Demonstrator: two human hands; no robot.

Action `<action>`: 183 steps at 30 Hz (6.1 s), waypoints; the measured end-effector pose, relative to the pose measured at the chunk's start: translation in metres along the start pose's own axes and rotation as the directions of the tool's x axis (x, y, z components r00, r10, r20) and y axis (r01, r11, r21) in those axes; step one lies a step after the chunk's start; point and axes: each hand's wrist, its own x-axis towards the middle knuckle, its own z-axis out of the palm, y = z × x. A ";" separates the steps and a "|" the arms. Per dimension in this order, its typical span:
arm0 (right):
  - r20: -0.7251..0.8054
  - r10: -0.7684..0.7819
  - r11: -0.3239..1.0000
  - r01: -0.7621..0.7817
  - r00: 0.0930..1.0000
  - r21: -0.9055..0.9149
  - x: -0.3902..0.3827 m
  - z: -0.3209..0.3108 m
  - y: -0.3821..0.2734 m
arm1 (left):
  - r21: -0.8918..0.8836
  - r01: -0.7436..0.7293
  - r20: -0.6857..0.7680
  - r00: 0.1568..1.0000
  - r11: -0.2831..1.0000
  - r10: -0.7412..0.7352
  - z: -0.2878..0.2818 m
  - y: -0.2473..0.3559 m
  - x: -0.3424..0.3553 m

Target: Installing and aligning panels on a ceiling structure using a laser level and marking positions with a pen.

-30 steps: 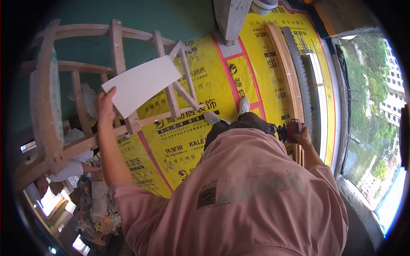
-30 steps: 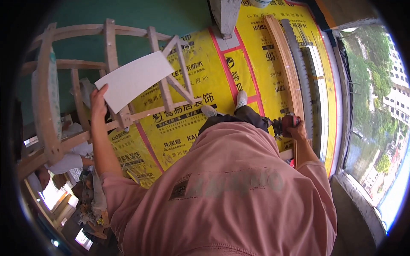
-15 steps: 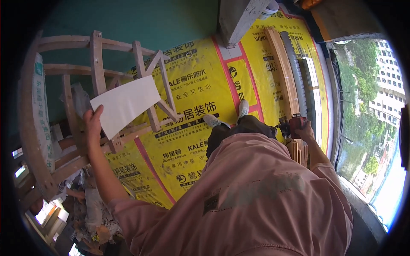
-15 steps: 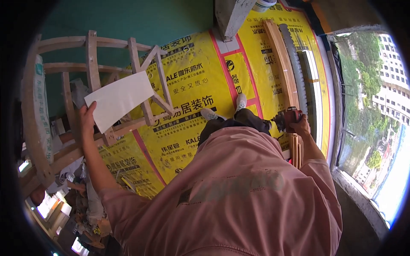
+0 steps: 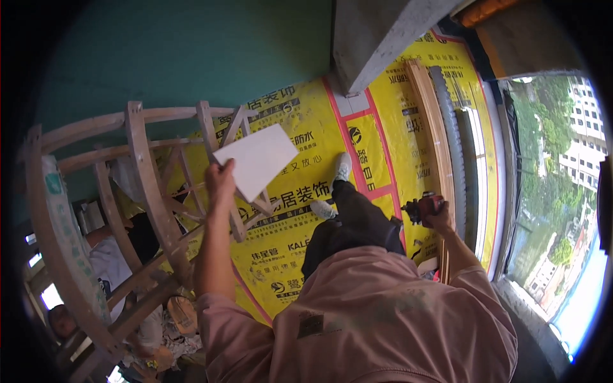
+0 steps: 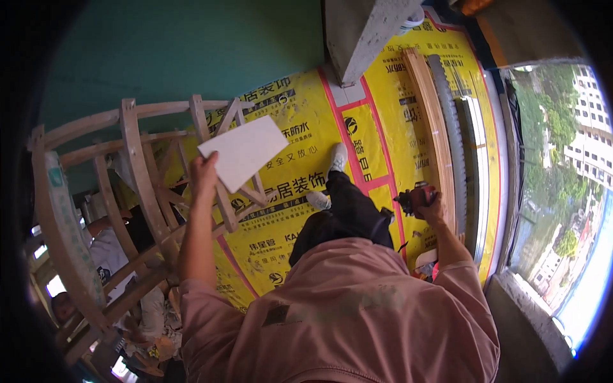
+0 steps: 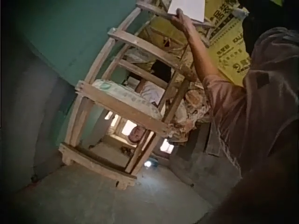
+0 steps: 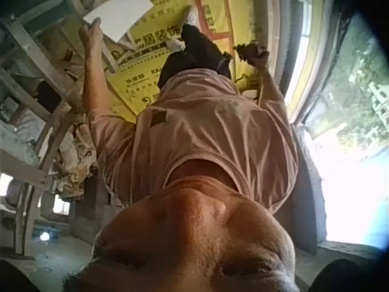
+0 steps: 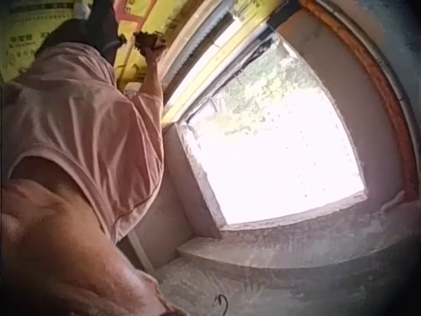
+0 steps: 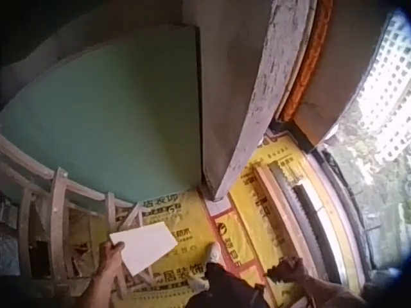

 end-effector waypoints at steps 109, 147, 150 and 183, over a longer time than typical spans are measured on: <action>0.053 -0.189 0.933 0.163 0.981 0.322 0.435 0.434 -0.300 | -0.175 0.684 0.745 0.563 0.708 -0.359 0.336 -0.151 0.062; -0.215 -0.254 0.887 0.316 0.943 0.336 0.500 0.501 -0.353 | -0.147 0.543 0.716 0.635 0.827 -0.289 0.677 -0.291 0.304; -0.247 -0.248 0.879 0.325 0.937 0.349 0.506 0.500 -0.349 | -0.180 0.559 0.740 0.619 0.810 -0.263 0.683 -0.287 0.302; -0.251 -0.329 0.837 0.404 0.911 0.369 0.538 0.475 -0.324 | -0.220 0.524 0.765 0.616 0.823 -0.187 0.704 -0.274 0.299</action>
